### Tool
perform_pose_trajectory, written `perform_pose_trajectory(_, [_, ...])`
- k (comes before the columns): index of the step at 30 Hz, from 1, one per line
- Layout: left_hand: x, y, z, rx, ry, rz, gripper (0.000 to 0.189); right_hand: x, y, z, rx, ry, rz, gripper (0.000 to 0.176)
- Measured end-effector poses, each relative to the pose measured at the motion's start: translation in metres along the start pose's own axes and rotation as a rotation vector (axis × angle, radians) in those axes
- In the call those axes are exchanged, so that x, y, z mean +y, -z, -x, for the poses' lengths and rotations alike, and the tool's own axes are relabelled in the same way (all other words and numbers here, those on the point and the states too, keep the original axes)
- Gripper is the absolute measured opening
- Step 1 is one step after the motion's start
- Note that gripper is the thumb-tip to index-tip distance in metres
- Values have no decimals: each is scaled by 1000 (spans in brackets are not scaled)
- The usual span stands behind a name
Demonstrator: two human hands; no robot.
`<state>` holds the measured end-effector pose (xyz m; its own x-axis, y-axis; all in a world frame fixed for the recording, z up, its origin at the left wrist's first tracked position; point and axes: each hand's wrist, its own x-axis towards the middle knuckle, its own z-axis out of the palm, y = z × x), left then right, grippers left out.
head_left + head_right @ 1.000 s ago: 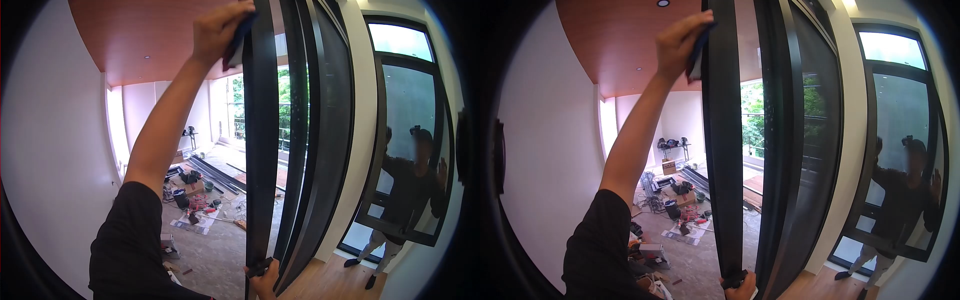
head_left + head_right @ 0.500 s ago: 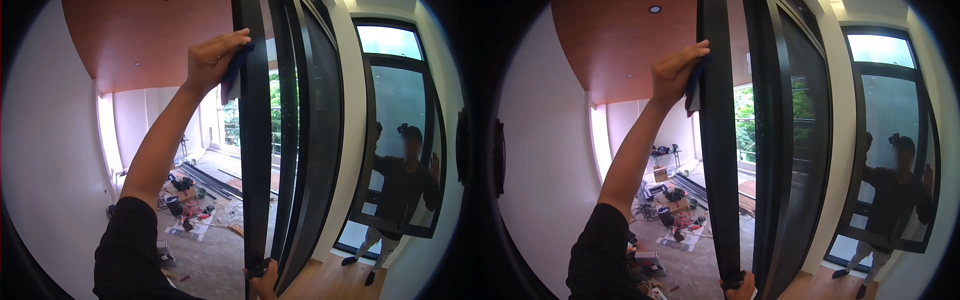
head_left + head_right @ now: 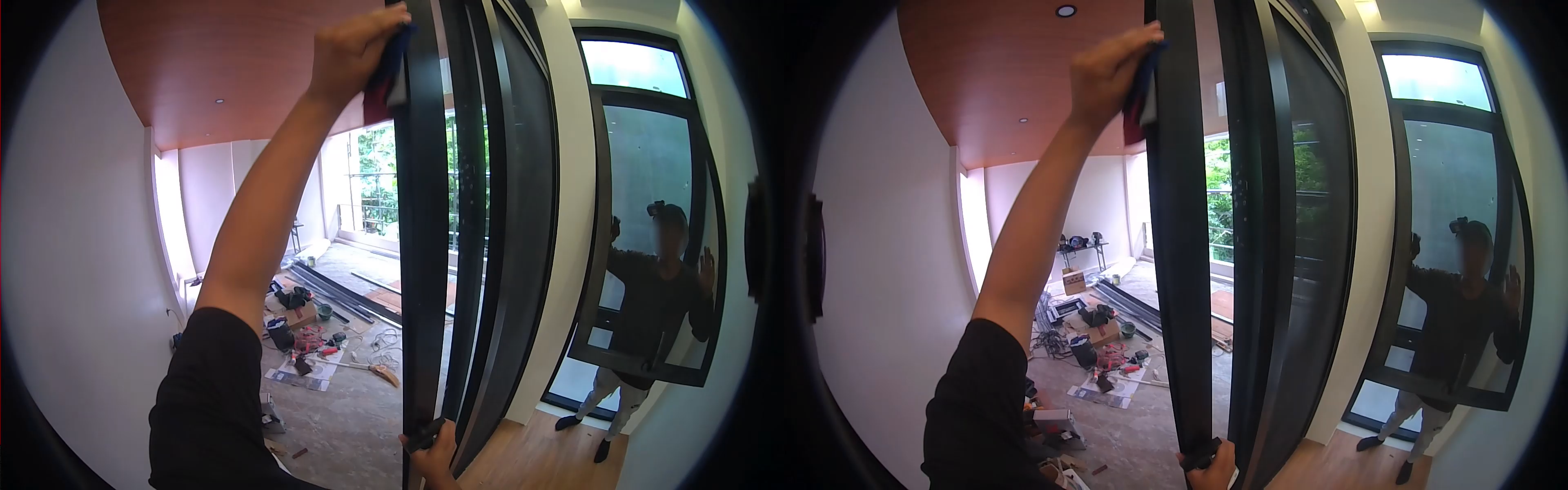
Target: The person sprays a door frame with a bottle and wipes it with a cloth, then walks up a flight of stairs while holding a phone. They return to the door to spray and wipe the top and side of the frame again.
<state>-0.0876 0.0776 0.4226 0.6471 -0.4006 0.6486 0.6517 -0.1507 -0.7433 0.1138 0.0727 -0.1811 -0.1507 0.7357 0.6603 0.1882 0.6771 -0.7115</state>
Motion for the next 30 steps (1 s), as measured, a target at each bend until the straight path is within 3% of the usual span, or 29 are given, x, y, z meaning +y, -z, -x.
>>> perform_pose_trajectory(2, [-16,-9,-9,8,132,13,21,2,-1,0,-1,10,10,67])
perform_pose_trajectory(5, [11,-2,13,20,-54,44,22,8,-2,2,9,39,4,65])
perform_pose_trajectory(9, [45,3,44,-7,8,156,20,7,-4,-2,17,58,-36,64])
perform_pose_trajectory(13, [4,-9,0,92,-58,-108,19,4,-2,-1,-5,2,-36,63])
perform_pose_trajectory(15, [0,-20,-21,157,90,-41,17,4,-2,0,3,9,-31,63])
perform_pose_trajectory(18, [17,-28,-2,251,138,-116,17,2,-1,-2,7,59,-1,64])
perform_pose_trajectory(21, [89,-23,58,292,444,35,25,6,-2,-2,10,81,-14,65])
perform_pose_trajectory(22, [133,-11,75,212,670,80,26,7,-3,-4,13,75,-4,66])
perform_pose_trajectory(24, [193,-2,119,160,930,255,37,8,-3,-1,14,53,23,67])
perform_pose_trajectory(25, [219,2,131,253,1148,503,48,7,-5,1,13,6,-10,67])
perform_pose_trajectory(26, [231,-7,140,455,1155,588,38,6,-6,5,9,-43,-37,68])
perform_pose_trajectory(30, [212,4,108,360,1403,680,16,-1,-2,2,-24,-117,27,69])
